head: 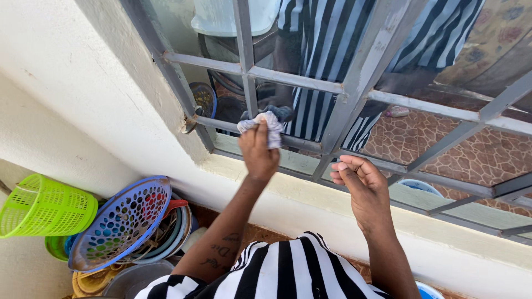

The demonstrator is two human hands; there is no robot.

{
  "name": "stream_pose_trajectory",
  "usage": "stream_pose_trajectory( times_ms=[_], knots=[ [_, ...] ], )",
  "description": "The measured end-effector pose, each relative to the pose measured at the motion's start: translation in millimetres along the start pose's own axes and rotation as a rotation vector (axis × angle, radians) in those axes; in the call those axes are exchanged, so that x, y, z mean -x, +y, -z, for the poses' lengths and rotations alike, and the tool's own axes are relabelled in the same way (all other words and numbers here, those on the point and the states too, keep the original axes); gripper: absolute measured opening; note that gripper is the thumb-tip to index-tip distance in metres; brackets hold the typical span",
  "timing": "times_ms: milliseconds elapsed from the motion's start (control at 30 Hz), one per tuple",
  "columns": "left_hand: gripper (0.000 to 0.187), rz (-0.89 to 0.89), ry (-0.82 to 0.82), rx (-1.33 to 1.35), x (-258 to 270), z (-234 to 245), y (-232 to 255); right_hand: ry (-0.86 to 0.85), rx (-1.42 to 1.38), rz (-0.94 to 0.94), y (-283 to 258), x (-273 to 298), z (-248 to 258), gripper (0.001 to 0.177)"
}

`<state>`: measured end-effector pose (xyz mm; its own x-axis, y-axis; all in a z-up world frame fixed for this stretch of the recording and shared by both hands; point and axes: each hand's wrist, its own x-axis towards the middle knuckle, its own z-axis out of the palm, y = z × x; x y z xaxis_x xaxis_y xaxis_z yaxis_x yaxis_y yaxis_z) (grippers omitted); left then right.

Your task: The person wipes the glass panes of a window using a cloth by hand, moving the cloth in circular and sweeping motions across the surface.

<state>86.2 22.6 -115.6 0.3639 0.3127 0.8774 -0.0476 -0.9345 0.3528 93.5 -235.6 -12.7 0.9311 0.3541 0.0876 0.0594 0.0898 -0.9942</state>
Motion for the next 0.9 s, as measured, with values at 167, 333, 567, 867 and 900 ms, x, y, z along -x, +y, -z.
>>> stream_pose_trajectory(
  times_ms=[167,333,567,867,900],
  knots=[
    [0.059,-0.122,-0.203,0.27,10,-8,48,-0.086,-0.018,-0.006,9,-7,-19,0.03],
    [0.056,-0.15,-0.265,0.097,7,14,27,-0.119,0.103,0.037,24,-15,-23,0.034],
    [0.06,-0.081,-0.238,0.12,20,-4,56,0.02,0.299,0.108,38,-19,-14,0.062],
    [0.061,-0.037,-0.197,-0.058,17,12,20,0.169,0.593,0.113,30,-25,-1,0.062],
    [0.06,0.016,-0.097,-0.104,16,14,15,0.176,0.669,0.069,29,-24,3,0.062]
  ],
)
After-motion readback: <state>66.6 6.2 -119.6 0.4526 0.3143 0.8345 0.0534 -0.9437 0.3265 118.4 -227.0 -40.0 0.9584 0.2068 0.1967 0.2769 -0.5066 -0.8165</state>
